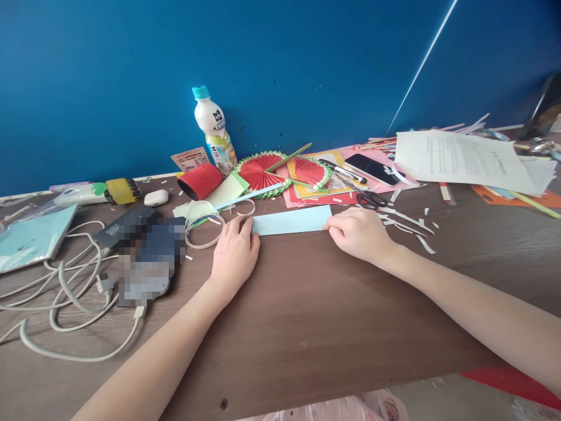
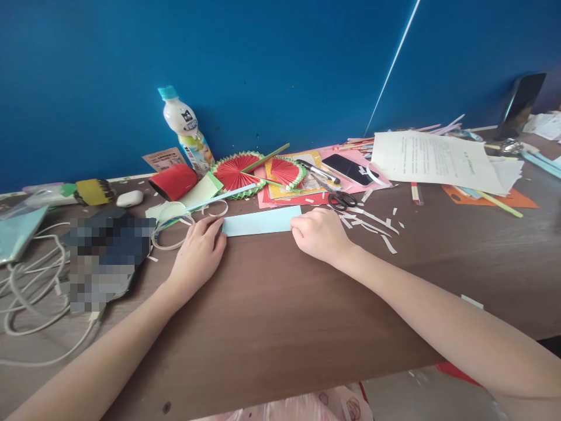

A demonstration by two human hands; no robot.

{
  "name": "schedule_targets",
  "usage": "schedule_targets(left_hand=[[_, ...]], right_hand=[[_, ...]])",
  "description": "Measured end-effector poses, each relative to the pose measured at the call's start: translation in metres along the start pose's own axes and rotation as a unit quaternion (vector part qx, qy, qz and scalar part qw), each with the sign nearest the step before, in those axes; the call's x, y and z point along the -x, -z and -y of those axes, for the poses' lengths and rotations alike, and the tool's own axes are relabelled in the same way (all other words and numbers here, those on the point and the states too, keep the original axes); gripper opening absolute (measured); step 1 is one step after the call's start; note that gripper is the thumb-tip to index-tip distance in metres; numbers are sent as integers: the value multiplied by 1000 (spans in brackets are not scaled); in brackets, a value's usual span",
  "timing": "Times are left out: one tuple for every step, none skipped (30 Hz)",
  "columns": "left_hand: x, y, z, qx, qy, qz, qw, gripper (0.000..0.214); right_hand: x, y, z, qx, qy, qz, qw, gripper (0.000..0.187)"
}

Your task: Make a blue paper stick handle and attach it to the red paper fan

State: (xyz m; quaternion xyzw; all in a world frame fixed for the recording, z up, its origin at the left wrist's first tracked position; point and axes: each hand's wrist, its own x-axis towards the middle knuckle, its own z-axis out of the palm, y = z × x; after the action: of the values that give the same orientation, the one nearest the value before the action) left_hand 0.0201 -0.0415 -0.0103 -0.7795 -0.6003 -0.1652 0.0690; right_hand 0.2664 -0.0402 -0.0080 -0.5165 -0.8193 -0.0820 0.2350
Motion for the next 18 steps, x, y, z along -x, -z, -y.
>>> schedule_targets(left_hand=[[0, -2, 1, -2, 1, -3, 1000, 36], [0, -4, 1, -3, 2, -5, 1000, 38], [0, -4, 1, -1, 4, -7, 1000, 39], [0, -4, 1, 7, 5, -10, 1000, 40], [0, -3, 0, 19, -1, -13, 1000, 40], [0, -1, 0, 33, -14, -20, 999, 39], [1, 1, -1, 45, -31, -30, 998, 39], [1, 3, -1, 54, -49, -42, 996, 39], [0, 5, -2, 59, -66, -51, 995, 37], [0, 6, -2, 63, -82, -50, 993, 34], [0, 7, -2, 66, -97, -38, 992, 30], [-1, 8, -2, 69, -109, -17, 992, 26], [-2, 8, -2, 72, -118, 8, 990, 22], [-2, 9, -1, 73, -122, 31, 989, 19], [-3, 9, -1, 73, -122, 46, 989, 17], [-3, 9, 0, 71, -119, 51, 989, 15], [-3, 10, 0, 69, -116, 50, 990, 14], [-3, 10, 0, 67, -115, 48, 990, 12]], right_hand=[[0, -1, -1, 5, 8, -7, 1000, 28], [0, -1, -1, 10, 17, -14, 1000, 28], [0, -2, -2, 14, 26, -21, 999, 28], [0, -2, -2, 17, 37, -25, 999, 28], [0, -3, -3, 17, 48, -28, 998, 29], [0, -3, -4, 16, 61, -29, 998, 29], [0, -3, -5, 14, 74, -28, 997, 29], [-1, -3, -6, 9, 87, -26, 996, 29], [-1, -3, -7, 2, 101, -24, 995, 29], [-1, -2, -8, -7, 114, -23, 993, 29], [-2, -2, -9, -19, 128, -23, 991, 28], [-2, -1, -9, -32, 141, -24, 989, 28], [-3, 0, -9, -45, 152, -26, 987, 28], [-3, 0, -9, -57, 160, -27, 985, 26], [-3, 0, -9, -66, 166, -27, 984, 24], [-4, 0, -9, -72, 169, -25, 983, 21], [-4, -1, -9, -76, 170, -19, 982, 18], [-5, -2, -10, -80, 170, -10, 982, 16]])
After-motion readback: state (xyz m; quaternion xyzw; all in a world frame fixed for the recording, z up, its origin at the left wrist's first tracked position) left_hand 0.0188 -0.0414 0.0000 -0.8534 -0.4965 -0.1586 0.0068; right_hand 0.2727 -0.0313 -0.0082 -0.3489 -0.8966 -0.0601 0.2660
